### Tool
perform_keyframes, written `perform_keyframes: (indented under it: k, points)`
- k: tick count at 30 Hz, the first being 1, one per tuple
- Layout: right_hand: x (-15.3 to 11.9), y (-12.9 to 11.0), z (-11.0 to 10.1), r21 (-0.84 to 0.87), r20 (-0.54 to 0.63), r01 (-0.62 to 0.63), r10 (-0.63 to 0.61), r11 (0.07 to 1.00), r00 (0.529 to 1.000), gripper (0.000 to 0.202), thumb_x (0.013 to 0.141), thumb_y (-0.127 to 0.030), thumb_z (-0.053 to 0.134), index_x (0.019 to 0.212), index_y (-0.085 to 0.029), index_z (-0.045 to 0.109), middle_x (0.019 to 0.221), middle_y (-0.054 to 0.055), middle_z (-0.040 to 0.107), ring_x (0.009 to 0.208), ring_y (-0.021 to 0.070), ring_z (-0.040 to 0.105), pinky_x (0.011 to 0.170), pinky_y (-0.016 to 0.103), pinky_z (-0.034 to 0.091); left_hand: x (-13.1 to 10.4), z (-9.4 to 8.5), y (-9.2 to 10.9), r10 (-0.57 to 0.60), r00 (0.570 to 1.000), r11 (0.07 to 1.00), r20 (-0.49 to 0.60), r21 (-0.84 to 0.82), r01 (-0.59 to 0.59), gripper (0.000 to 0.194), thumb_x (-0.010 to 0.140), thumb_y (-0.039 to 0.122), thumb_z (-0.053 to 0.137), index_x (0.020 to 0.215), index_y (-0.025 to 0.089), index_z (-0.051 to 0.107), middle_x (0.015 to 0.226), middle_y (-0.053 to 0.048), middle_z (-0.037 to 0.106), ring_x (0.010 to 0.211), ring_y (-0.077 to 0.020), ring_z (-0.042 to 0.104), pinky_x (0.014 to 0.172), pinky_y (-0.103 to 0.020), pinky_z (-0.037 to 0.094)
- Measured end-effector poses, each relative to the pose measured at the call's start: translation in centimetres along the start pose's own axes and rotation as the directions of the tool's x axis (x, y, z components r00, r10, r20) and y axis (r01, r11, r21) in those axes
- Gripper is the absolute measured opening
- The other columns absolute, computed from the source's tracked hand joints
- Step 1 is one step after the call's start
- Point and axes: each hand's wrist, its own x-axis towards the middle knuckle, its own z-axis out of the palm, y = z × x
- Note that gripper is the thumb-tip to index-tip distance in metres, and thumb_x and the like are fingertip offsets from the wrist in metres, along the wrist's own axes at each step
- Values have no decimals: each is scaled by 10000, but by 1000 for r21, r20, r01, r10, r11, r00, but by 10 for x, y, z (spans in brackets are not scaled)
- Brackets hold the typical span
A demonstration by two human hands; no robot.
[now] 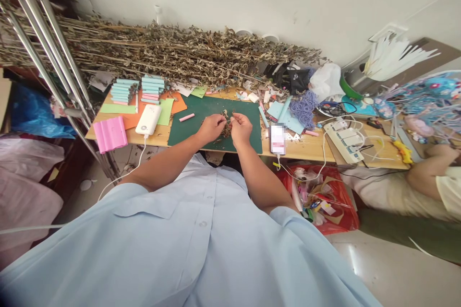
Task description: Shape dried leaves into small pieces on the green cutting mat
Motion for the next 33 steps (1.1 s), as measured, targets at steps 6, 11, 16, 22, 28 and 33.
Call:
perform_keyframes:
  k: [6,11,16,22,28,33]
  points:
    - [13,-4,-25,101,-103,-42,53,994,993,383,772,-491,650,1042,-221,618,856,34,658,760,188,654,709,367,612,2,-3,-21,-34,999,999,-24,41,35,177,949,192,536,884,193,701,933,-83,725,930,-231,661,882,-353,525]
    - [0,-16,-33,146,-21,-64,68,987,997,337,751,-455,714,982,-221,640,767,-1,652,679,167,637,622,322,575,16,-12,-36,-30,998,995,-48,95,34,170,946,229,569,914,196,732,971,-99,719,987,-257,663,934,-384,531]
    - [-38,-27,-47,16,255,-20,16,1000,967,250,772,-437,739,903,-227,702,674,-23,654,610,157,621,630,324,566,22,-18,-47,-46,996,990,-79,132,56,241,965,223,519,965,185,757,1017,-122,706,1018,-274,657,964,-408,532]
    - [-95,2,-70,-260,592,231,-34,938,805,117,838,-346,671,837,-265,756,805,25,731,743,208,683,755,375,581,19,-15,-61,-32,993,990,-116,134,48,325,984,223,462,1136,157,741,1119,-162,685,1116,-290,635,1041,-440,522]
    - [-99,19,-76,-311,703,407,-80,859,706,150,901,-341,654,891,-306,800,1004,41,799,980,255,736,964,422,562,19,-9,-66,11,1000,990,16,137,-13,404,953,227,538,1313,136,696,1351,-176,670,1285,-321,603,1153,-503,461]
    - [-58,-1,-73,-429,336,336,-197,839,921,268,950,-371,560,1034,-267,792,1099,66,790,1037,253,720,1006,416,547,8,-8,-59,4,998,995,-59,101,2,339,981,216,517,1211,189,765,1374,-119,697,1331,-293,600,1185,-513,426]
